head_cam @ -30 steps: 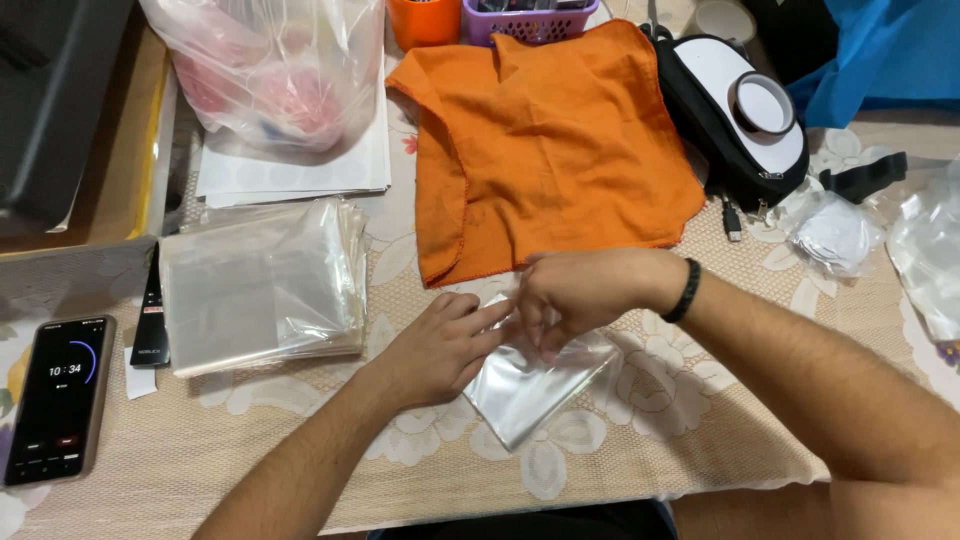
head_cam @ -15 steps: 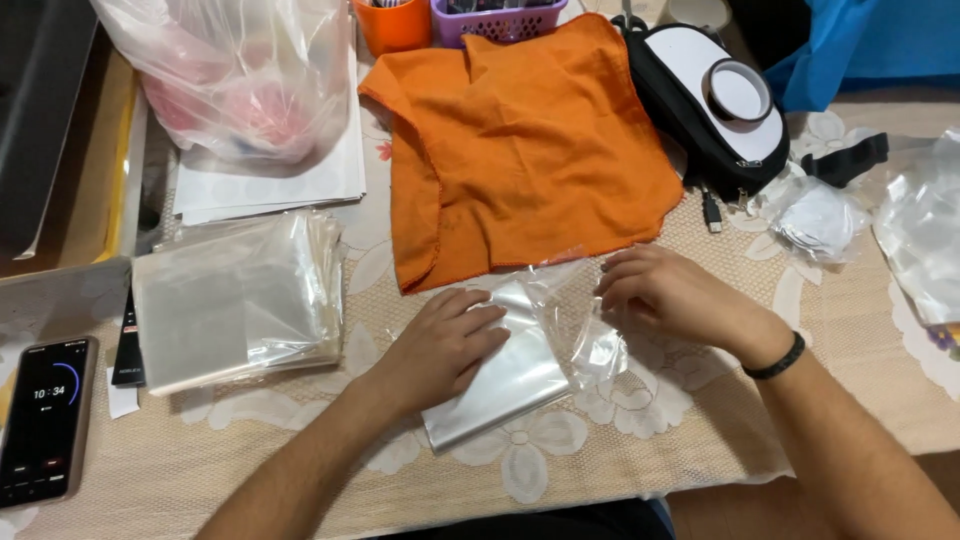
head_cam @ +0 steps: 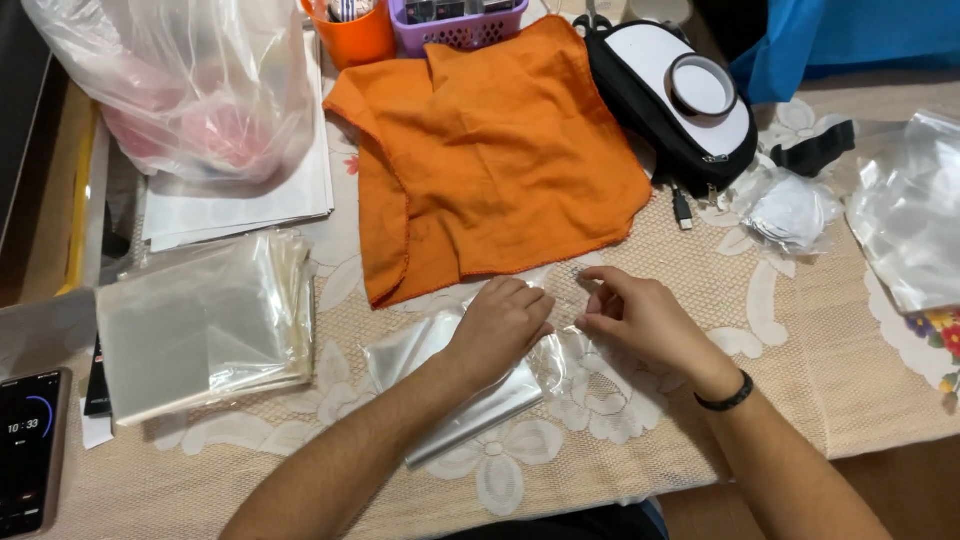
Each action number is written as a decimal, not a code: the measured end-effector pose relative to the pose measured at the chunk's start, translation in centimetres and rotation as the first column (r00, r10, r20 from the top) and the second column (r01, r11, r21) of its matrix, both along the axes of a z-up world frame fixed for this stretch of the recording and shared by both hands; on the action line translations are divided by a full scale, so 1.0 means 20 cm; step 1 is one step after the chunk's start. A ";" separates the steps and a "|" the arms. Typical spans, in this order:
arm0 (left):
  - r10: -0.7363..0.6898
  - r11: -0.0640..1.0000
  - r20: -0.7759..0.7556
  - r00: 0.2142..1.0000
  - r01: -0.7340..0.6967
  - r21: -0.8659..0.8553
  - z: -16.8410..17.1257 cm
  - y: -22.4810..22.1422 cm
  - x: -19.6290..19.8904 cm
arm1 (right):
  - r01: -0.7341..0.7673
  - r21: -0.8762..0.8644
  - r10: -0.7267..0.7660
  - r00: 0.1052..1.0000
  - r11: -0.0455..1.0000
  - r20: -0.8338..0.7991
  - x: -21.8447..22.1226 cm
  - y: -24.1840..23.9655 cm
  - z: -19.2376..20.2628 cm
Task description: Packaging small items into individual plastic bags at a workstation.
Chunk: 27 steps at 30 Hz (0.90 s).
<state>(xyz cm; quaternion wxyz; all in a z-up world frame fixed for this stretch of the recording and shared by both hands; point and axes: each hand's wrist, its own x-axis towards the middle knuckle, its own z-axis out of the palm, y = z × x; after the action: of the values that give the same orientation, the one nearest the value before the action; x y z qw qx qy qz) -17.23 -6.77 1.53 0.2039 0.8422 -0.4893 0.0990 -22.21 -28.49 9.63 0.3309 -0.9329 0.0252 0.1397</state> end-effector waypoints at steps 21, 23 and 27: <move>0.180 0.946 0.350 0.919 -0.064 -0.318 0.11 0.00 -0.03 | 0.035 0.674 0.006 0.998 0.738 -0.058 0.14 -0.06 -0.17; 0.189 0.938 0.329 0.925 -0.071 -0.340 0.10 0.03 -0.02 | 0.024 0.697 0.011 0.999 0.717 -0.046 0.15 -0.08 -0.22; 0.166 0.935 0.277 0.946 -0.062 -0.348 0.09 0.05 -0.01 | -0.038 0.758 0.057 0.998 0.651 0.002 0.13 -0.07 -0.16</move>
<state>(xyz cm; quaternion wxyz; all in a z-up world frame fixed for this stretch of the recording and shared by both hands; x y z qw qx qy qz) -17.39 -5.80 3.30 0.2608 0.7972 -0.4405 0.3201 -19.61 -29.81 6.50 0.6857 -0.7088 -0.0561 0.1562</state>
